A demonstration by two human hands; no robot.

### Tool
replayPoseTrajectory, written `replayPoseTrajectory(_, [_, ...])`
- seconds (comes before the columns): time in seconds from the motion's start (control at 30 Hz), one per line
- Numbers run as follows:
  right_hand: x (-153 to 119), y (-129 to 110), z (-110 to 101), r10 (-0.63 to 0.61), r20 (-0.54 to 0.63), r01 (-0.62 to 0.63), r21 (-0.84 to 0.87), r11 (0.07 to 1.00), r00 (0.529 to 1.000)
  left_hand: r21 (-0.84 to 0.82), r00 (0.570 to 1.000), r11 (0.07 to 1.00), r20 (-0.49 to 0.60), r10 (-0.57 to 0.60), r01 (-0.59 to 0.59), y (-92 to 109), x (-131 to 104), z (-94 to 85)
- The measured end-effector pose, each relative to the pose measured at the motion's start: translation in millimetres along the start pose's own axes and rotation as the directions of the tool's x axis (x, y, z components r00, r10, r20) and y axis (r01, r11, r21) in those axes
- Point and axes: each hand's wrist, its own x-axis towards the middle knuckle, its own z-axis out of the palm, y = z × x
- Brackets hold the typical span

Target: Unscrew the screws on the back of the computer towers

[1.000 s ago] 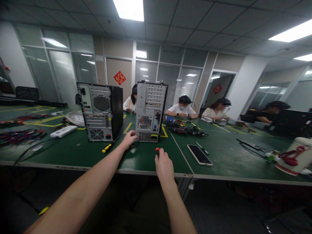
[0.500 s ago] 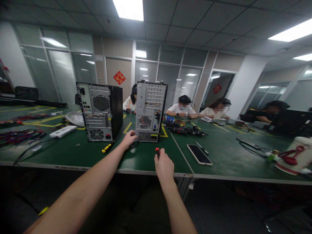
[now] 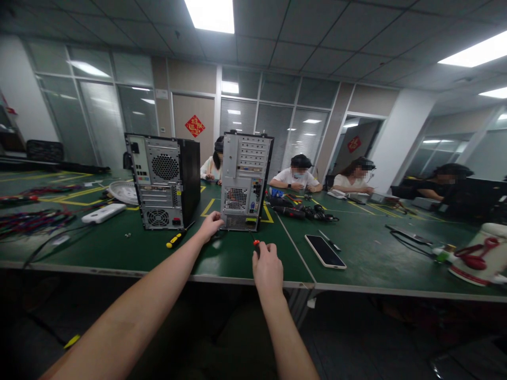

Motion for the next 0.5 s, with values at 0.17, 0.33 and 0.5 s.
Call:
replayPoseTrajectory(0.17, [0, 2, 2, 0.016, -0.009, -0.017, -0.059, 0.998, 1.000, -0.015, 1.000, 1.000, -0.011, 0.019, -0.019, -6, 5, 1.2])
replayPoseTrajectory(0.33, [0, 2, 3, 0.016, -0.009, -0.017, -0.043, 0.999, 1.000, -0.014, 1.000, 1.000, -0.010, 0.024, -0.024, -12, 9, 1.9])
replayPoseTrajectory(0.5, [1, 1, 3, 0.040, 0.039, -0.038, -0.038, 0.999, 0.998, 0.002, 1.000, 1.000, -0.010, 0.024, -0.023, -11, 7, 1.7])
